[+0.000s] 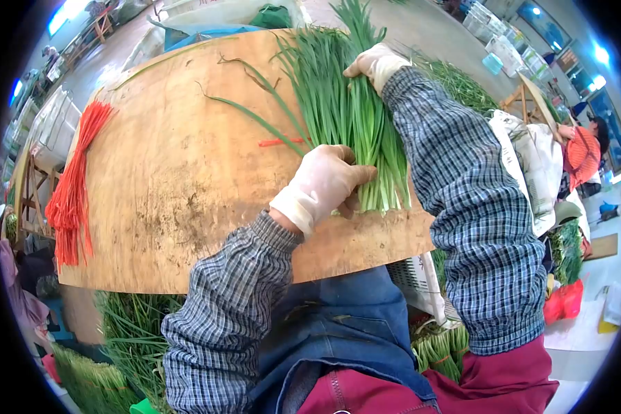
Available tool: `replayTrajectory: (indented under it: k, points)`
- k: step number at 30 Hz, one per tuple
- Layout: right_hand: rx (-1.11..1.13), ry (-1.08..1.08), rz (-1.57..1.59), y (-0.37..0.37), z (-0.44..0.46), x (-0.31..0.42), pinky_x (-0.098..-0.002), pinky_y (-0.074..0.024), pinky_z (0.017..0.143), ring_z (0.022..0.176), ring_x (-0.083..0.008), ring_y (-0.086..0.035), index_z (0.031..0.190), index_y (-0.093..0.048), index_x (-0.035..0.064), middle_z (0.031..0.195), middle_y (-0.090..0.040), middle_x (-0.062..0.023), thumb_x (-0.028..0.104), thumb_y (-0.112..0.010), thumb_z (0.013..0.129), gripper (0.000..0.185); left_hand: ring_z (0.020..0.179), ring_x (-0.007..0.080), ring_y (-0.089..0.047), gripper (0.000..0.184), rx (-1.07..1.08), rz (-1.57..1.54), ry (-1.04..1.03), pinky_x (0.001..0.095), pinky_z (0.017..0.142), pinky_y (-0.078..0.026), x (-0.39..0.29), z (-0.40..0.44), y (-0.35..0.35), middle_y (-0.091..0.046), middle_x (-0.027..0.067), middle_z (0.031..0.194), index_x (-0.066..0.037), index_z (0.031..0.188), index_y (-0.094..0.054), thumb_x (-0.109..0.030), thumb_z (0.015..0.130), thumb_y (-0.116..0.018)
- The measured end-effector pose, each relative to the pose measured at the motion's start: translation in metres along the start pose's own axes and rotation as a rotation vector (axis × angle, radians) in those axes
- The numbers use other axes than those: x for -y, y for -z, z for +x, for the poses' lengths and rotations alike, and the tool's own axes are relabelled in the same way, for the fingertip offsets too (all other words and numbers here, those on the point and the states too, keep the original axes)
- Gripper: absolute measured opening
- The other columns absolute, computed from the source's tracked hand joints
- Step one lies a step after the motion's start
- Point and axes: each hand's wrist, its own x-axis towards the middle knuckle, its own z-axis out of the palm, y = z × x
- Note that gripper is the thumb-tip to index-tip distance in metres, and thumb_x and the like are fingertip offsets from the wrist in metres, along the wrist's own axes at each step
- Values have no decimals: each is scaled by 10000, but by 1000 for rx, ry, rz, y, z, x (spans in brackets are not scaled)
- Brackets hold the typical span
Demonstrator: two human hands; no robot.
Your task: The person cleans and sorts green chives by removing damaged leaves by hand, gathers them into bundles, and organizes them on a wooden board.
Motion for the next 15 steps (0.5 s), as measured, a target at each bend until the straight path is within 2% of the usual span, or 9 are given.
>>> replayTrajectory:
  k: [1, 4, 7, 9, 11, 12, 13, 14, 15]
  points:
    - [1, -16, -133, -1, 5, 0, -327, -464, 868, 1002, -232, -591, 1082, -600, -19, 1105, -608, -138, 222, -790, 648, 532, 411, 131, -532, 289, -27, 17, -3, 253, 363, -445, 2, 0, -2, -556, 73, 570, 93, 921, -560, -155, 802, -650]
    - [-81, -3, -174, -10, -15, 5, -332, -467, 864, 1007, -242, -592, 1028, -626, -17, 1113, -598, -162, 201, -776, 645, 466, 378, 117, -484, 217, -128, 80, -16, 241, 341, -370, 4, -7, -5, -540, 60, 548, 46, 819, -585, -164, 812, -637]
    - [-120, 16, -308, -32, -4, 1, -329, -475, 855, 1006, -259, -593, 990, -638, -14, 1090, -604, -176, 181, -752, 649, 409, 363, 110, -461, 223, -300, 51, -108, 236, 326, -346, 17, -12, 1, -527, 52, 541, 38, 814, -584, -182, 824, -620]
    - [-137, -12, -279, -36, -10, 2, -335, -480, 846, 1023, -280, -584, 968, -645, 2, 1075, -601, -197, 197, -721, 646, 384, 352, 96, -440, 230, -439, 25, -157, 229, 303, -308, 25, -15, 17, -529, 51, 565, 28, 803, -584, -198, 843, -590]
    - [-66, 81, -419, -36, -16, 5, -341, -477, 847, 1012, -290, -588, 953, -649, 6, 1052, -607, -202, 196, -697, 662, 351, 335, 99, -445, 227, -517, 5, -116, 231, 301, -316, 36, -13, 38, -543, 56, 571, 24, 818, -591, -200, 851, -577]
    - [-105, 99, -332, -44, 10, -9, -346, -477, 843, 992, -296, -595, 940, -649, 0, 1029, -616, -199, 191, -684, 678, 326, 423, 134, -498, 246, -521, 66, -63, 261, 390, -371, 43, -7, 44, -568, 84, 599, 29, 815, -600, -214, 848, -571]
    - [-217, 9, -167, -38, -19, 2, -349, -480, 835, 978, -294, -601, 932, -652, 1, 1009, -626, -192, 203, -704, 678, 329, 511, 169, -552, 266, -524, 126, -12, 291, 480, -426, 51, 1, 50, -592, 112, 627, 33, 813, -609, -228, 845, -564]
    - [-171, 70, -196, -41, -2, -8, -347, -482, 829, 972, -293, -604, 930, -651, -4, 1006, -626, -194, 215, -717, 672, 345, 599, 203, -605, 287, -529, 184, 38, 321, 569, -481, 56, 7, 54, -617, 139, 655, 37, 811, -618, -242, 842, -558]
    - [-125, 130, -226, -44, 15, -17, -346, -484, 823, 965, -292, -606, 929, -650, -9, 1003, -627, -196, 226, -731, 666, 362, 660, 232, -608, 299, -524, 365, -147, 339, 620, -479, 60, 12, 54, -619, 163, 700, 40, 839, -611, -252, 847, -550]
